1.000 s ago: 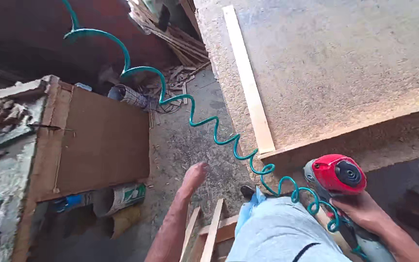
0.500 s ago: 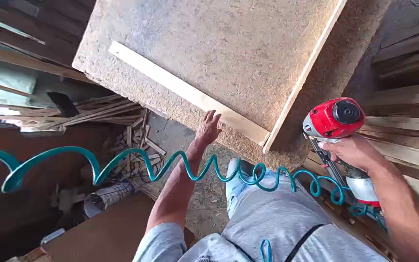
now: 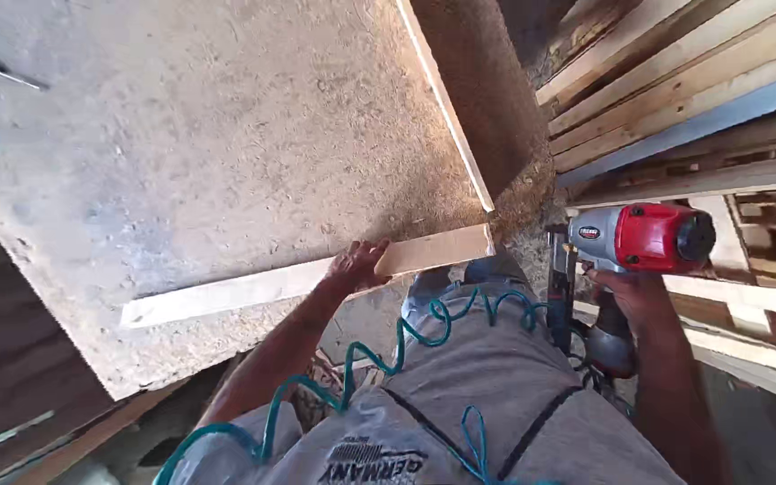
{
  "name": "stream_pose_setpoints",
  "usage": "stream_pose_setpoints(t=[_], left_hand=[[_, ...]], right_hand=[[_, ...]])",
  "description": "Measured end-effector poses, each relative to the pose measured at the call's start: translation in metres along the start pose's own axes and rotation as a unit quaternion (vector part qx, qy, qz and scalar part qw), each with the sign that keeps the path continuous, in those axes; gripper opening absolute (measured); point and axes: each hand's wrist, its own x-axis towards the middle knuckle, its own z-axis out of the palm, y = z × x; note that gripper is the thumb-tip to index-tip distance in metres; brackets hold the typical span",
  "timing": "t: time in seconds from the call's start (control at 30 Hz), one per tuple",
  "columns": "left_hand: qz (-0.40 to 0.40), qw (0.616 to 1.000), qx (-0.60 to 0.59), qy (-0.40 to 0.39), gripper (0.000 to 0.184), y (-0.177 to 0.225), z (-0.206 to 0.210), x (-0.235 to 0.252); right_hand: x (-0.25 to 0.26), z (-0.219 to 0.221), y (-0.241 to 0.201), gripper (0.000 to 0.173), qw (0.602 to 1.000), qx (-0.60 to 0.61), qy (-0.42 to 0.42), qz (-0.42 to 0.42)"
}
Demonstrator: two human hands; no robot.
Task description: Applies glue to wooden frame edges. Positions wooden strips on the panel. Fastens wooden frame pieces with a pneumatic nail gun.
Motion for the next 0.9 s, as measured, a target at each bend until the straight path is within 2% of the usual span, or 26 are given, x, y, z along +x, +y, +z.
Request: stream_pose_setpoints(t=[0.13, 0.23, 0.37, 0.5, 0.63, 0.8, 0.9], left_hand=[[0.018, 0.997, 0.062, -0.045, 0.082, 0.02, -0.002, 0.0], [-0.023, 0.995, 0.07, -0.06, 0.056, 0.037, -0.024, 0.0], [-0.076, 0.986, 0.122, -0.084, 0.052, 0.045, -0.037, 0.008], [-0.079, 0.985, 0.146, -0.052, 0.05, 0.042, -0.027, 0.005], [-0.083, 0.982, 0.162, -0.045, 0.048, 0.048, -0.02, 0.0], [-0.092, 0.985, 0.129, -0.076, 0.046, 0.048, -0.011, 0.001], [-0.033, 0.983, 0.182, 0.002, 0.041, 0.046, -0.006, -0.004]], right_hand=[[-0.056, 0.007, 0.056, 0.046, 0.996, 0.052, 0.046, 0.063], [-0.079, 0.013, 0.083, 0.043, 0.989, 0.103, 0.052, 0.087], [-0.083, 0.03, 0.112, 0.035, 0.981, 0.184, 0.041, 0.039], [-0.074, 0.067, 0.136, 0.028, 0.96, 0.274, 0.037, -0.034], [-0.066, 0.12, 0.16, 0.016, 0.911, 0.4, 0.029, -0.094], [-0.06, 0.191, 0.169, 0.019, 0.81, 0.577, 0.018, -0.103], [-0.054, 0.222, 0.181, 0.018, 0.77, 0.627, 0.001, -0.122]])
